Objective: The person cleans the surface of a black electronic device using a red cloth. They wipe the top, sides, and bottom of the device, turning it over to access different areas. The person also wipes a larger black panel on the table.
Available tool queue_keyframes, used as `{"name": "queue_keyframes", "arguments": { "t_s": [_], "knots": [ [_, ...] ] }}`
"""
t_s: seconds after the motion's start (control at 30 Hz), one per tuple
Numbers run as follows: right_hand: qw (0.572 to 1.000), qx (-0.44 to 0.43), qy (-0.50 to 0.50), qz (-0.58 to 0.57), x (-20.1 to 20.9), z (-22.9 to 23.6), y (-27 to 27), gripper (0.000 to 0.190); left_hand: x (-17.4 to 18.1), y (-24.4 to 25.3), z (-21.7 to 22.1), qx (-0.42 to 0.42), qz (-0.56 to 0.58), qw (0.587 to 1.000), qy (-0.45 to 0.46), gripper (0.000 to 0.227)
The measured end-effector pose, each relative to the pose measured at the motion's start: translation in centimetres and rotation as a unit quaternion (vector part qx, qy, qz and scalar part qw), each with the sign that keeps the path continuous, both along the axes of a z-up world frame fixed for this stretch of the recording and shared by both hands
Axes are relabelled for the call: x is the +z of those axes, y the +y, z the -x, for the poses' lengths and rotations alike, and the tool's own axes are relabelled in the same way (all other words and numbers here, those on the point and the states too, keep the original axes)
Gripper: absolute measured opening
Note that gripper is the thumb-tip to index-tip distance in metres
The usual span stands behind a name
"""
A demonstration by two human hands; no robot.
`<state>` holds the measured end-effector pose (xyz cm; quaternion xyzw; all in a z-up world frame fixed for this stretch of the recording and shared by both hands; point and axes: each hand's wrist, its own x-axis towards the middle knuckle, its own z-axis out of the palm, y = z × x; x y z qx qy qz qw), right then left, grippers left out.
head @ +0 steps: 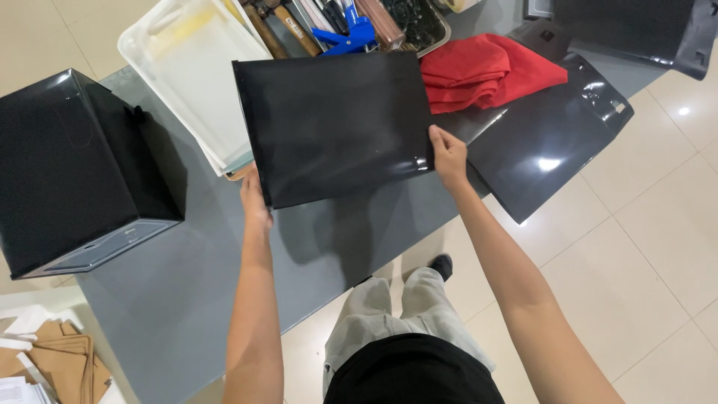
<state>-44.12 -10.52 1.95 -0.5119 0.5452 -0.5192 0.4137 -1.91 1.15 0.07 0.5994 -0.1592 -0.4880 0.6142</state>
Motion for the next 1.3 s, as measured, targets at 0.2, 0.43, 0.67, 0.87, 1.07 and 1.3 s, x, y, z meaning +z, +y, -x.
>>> {"name": "queue_keyframes", "arguments": {
  "t_s": [0.2, 0.43, 0.67, 0.87, 1.07, 1.3],
  "knots": [
    [0.984, -0.094, -0.151, 0.023, 1.7, 2.6, -2.2, 0.033, -4.2, 0.4, 3.2, 0.005, 0.126, 0.965, 0.230, 0.055],
    [0.987, 0.012, -0.133, 0.091, 7.8, 3.6, -3.5, 0.039, -8.0, 0.6, 9.8, -0.075, 0.079, 0.974, 0.199, 0.037],
    [0.991, 0.004, -0.118, 0.070, 7.0, 4.5, -3.5, 0.047, -7.4, 0.8, 13.7, -0.015, 0.005, 0.943, 0.334, 0.037],
    [0.992, -0.004, -0.091, 0.086, 8.8, 2.8, -2.5, 0.054, -5.6, 0.0, 14.3, -0.037, 0.163, 0.919, 0.357, 0.061],
    [0.997, -0.017, -0.054, 0.055, 8.8, 2.3, -1.5, 0.050, -8.3, -0.4, 11.4, -0.010, 0.103, 0.935, 0.339, 0.074],
    [0.993, -0.023, -0.092, 0.077, 6.2, 2.1, -2.3, 0.027, -5.2, -0.9, 9.4, 0.029, 0.037, 0.965, 0.256, 0.061]
  ]
}}
